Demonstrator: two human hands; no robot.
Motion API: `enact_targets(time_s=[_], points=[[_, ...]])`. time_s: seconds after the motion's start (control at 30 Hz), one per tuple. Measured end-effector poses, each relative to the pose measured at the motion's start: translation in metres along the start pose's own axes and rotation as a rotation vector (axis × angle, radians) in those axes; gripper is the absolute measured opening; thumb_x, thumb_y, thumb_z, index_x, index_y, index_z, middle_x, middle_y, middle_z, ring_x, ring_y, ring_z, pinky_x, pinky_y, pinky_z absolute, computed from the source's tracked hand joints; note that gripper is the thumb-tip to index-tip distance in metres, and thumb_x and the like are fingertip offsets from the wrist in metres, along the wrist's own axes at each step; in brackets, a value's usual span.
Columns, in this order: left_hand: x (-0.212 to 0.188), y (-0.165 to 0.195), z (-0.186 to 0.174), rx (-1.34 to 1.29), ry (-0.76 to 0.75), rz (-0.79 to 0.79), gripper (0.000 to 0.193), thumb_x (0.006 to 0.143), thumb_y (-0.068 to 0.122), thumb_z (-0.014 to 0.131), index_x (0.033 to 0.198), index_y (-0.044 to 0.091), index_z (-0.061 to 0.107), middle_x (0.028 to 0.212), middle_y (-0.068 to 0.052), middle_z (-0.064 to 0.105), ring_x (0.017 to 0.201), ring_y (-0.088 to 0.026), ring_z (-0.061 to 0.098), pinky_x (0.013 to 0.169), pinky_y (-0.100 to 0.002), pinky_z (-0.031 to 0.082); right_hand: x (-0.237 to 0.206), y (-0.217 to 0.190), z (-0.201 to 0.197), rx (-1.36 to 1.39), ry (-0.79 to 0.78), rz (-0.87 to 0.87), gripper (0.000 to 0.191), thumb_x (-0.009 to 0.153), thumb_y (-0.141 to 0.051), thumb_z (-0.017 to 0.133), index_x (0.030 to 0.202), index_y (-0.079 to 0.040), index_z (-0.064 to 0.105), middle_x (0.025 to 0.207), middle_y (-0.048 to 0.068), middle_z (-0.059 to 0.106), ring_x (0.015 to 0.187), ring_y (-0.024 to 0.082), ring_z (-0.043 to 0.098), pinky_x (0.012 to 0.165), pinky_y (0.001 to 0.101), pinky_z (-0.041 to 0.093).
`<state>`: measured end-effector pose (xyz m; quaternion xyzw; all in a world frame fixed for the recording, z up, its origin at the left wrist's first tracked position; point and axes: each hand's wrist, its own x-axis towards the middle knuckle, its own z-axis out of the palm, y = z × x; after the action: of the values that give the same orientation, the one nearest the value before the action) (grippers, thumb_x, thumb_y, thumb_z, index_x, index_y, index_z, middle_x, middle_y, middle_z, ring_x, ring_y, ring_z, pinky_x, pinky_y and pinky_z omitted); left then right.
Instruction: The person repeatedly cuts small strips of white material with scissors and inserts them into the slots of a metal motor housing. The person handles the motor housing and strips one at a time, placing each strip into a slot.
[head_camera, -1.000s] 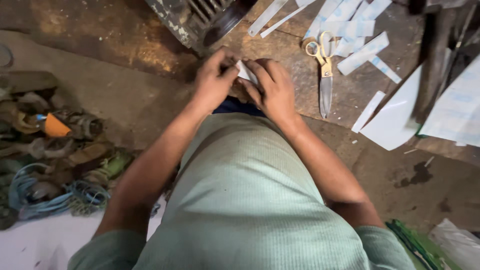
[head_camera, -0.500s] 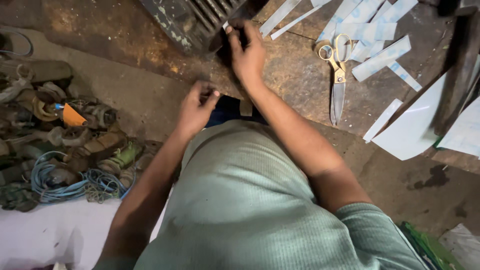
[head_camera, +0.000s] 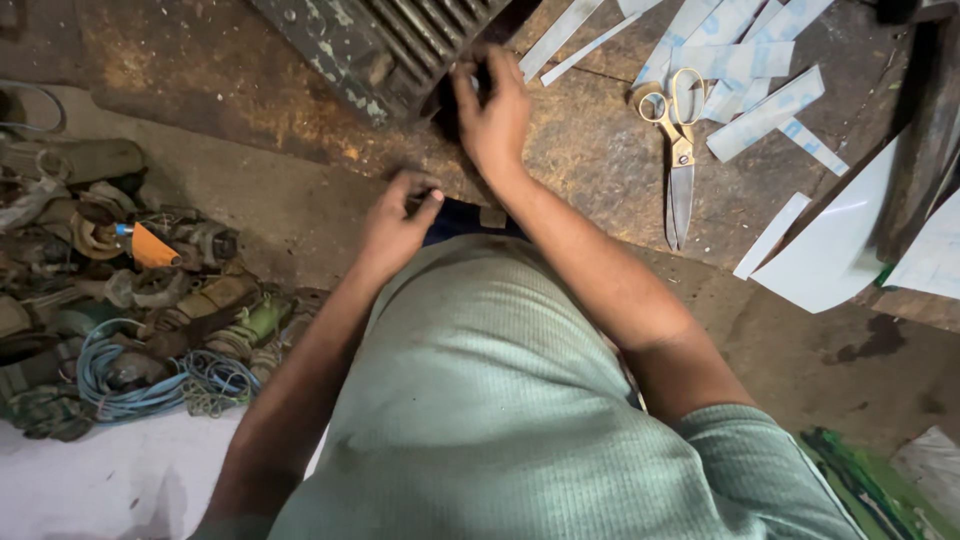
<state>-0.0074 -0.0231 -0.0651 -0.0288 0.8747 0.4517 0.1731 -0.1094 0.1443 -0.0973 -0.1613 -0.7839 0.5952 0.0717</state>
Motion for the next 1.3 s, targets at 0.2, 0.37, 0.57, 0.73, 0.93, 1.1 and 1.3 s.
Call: enact_targets(time_s=[0.2, 0.37, 0.57, 0.73, 0.93, 1.1, 1.3], points=[[0.005, -0.002, 0.002, -0.062, -0.049, -0.065, 0.025, 0.097, 0.025, 0.070, 0.115, 0.008, 0.065, 0.105, -0.007, 0.075, 0.091, -0.020, 0.073, 0.081, -0.034, 0.057, -0.006, -0.013, -0.019, 0.071, -0.007, -0.159, 0.037, 0.088, -0.020, 0.083, 0.116, -0.002, 0.065, 0.107, 0.013, 0.071, 0.098, 0.027, 0.070, 0.087, 0.0367, 0.055], [0.005, -0.003, -0.001, -0.010, -0.057, -0.053, 0.024, 0.098, 0.024, 0.069, 0.115, 0.008, 0.065, 0.105, -0.008, 0.075, 0.092, -0.021, 0.073, 0.079, -0.035, 0.056, -0.005, -0.011, -0.018, 0.050, 0.045, -0.173, 0.027, 0.094, -0.018, 0.080, 0.112, -0.003, 0.068, 0.102, 0.012, 0.070, 0.095, 0.027, 0.070, 0.084, 0.0363, 0.055], [0.005, 0.001, -0.004, 0.006, -0.076, -0.079, 0.025, 0.099, 0.025, 0.069, 0.117, 0.009, 0.065, 0.106, -0.009, 0.075, 0.093, -0.021, 0.073, 0.080, -0.035, 0.056, -0.009, -0.002, 0.005, 0.094, 0.107, -0.176, 0.010, 0.100, -0.009, 0.070, 0.107, -0.003, 0.066, 0.101, 0.012, 0.067, 0.094, 0.028, 0.068, 0.086, 0.0370, 0.054], [0.005, 0.000, -0.008, -0.005, -0.095, -0.118, 0.026, 0.097, 0.025, 0.069, 0.117, 0.009, 0.065, 0.106, -0.008, 0.075, 0.091, -0.021, 0.073, 0.079, -0.034, 0.057, -0.014, 0.005, 0.018, 0.018, 0.151, -0.197, 0.015, 0.100, -0.005, 0.065, 0.115, -0.001, 0.062, 0.108, 0.015, 0.064, 0.100, 0.031, 0.066, 0.088, 0.0378, 0.054], [0.005, -0.007, -0.006, -0.016, -0.096, -0.079, 0.024, 0.098, 0.025, 0.069, 0.116, 0.010, 0.065, 0.106, -0.007, 0.075, 0.093, -0.020, 0.073, 0.081, -0.034, 0.057, -0.008, 0.017, 0.025, -0.070, 0.091, -0.198, 0.023, 0.098, -0.005, 0.067, 0.119, 0.001, 0.060, 0.114, 0.019, 0.062, 0.106, 0.039, 0.065, 0.092, 0.0395, 0.054], [0.003, -0.015, -0.004, -0.040, -0.122, -0.121, 0.023, 0.099, 0.027, 0.069, 0.115, 0.010, 0.066, 0.104, -0.007, 0.075, 0.094, -0.019, 0.073, 0.083, -0.033, 0.057, 0.001, 0.016, -0.006, -0.112, 0.042, -0.359, 0.054, 0.091, -0.010, 0.078, 0.133, 0.009, 0.049, 0.125, 0.028, 0.059, 0.114, 0.046, 0.061, 0.099, 0.0452, 0.051], [0.003, -0.026, -0.008, -0.052, -0.086, -0.111, 0.025, 0.099, 0.028, 0.069, 0.117, 0.010, 0.066, 0.107, -0.006, 0.074, 0.099, -0.017, 0.070, 0.084, -0.033, 0.054, 0.005, 0.003, -0.036, -0.246, -0.225, -0.203, 0.024, 0.084, -0.010, 0.079, 0.105, -0.001, 0.070, 0.110, 0.017, 0.071, 0.102, 0.037, 0.071, 0.090, 0.0446, 0.057]])
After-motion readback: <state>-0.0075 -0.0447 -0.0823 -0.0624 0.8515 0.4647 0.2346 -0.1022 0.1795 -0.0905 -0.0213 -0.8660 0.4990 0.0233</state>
